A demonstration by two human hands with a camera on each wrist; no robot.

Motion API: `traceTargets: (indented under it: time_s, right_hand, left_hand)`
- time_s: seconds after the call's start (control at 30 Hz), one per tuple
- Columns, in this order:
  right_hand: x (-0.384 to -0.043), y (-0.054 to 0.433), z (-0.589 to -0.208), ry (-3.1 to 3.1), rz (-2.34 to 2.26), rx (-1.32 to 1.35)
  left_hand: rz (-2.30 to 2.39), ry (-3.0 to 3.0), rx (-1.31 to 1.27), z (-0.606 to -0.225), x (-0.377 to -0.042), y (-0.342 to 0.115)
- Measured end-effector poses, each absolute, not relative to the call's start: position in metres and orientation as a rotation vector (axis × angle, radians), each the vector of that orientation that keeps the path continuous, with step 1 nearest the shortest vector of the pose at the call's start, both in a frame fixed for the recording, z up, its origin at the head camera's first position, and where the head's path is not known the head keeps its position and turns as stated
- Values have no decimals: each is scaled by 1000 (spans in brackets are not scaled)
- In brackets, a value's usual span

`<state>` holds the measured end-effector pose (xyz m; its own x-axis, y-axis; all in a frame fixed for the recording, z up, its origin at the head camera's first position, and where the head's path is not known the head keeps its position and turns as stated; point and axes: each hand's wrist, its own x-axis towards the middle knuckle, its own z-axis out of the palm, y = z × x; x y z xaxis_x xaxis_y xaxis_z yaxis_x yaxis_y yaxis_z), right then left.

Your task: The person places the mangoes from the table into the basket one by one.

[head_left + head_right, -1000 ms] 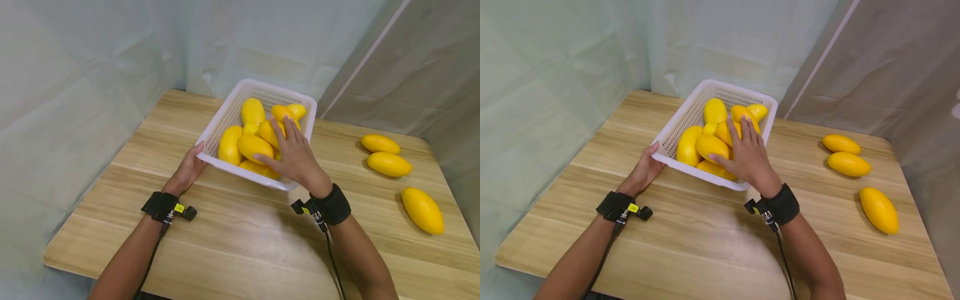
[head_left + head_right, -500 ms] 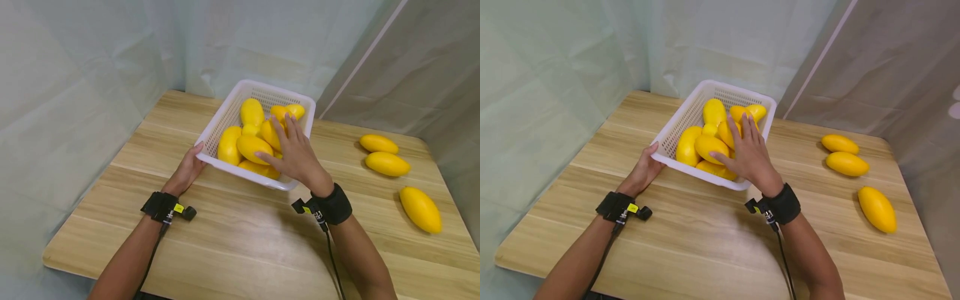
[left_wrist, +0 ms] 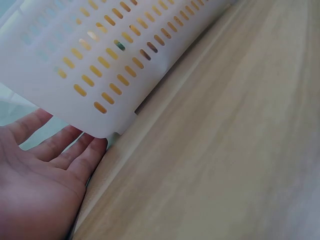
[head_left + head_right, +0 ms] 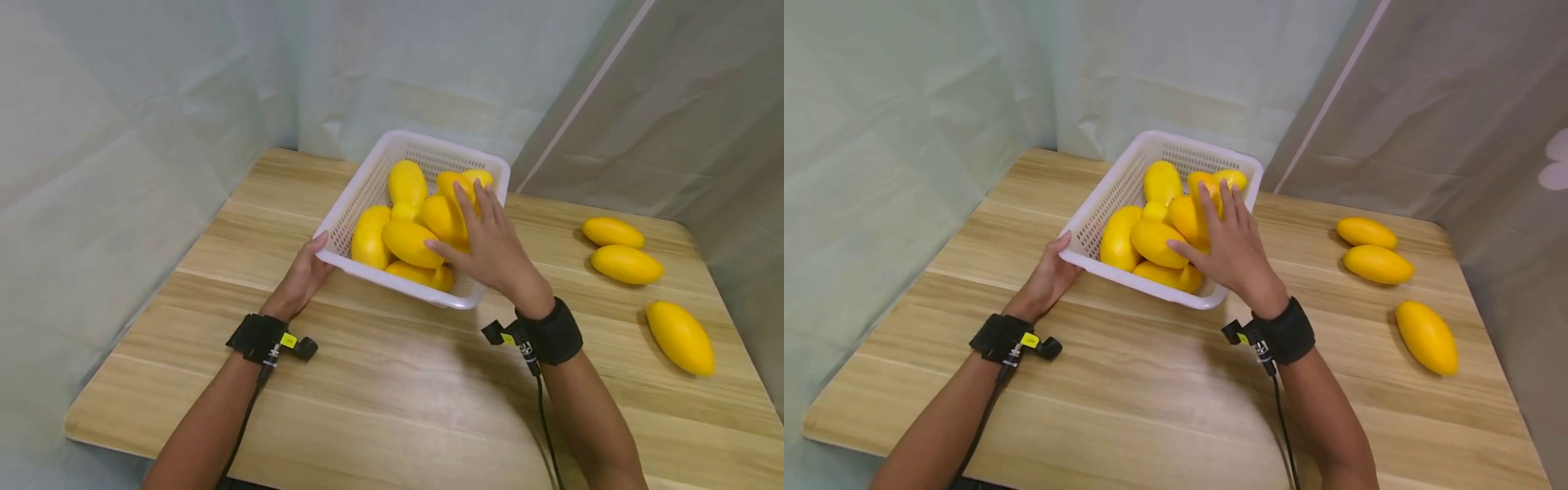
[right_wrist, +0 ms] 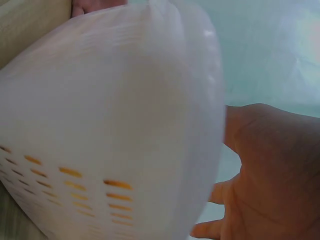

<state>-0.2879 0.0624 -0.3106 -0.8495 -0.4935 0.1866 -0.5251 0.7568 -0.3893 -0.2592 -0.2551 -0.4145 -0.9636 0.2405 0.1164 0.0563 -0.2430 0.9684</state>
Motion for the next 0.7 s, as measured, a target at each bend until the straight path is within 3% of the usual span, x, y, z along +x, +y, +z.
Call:
traceTargets:
  time_s: [0.7]
  right_hand:
    - [-302, 97, -299, -2944, 763, 712]
  left_hand:
    - [2353, 1871, 413, -422, -265, -260]
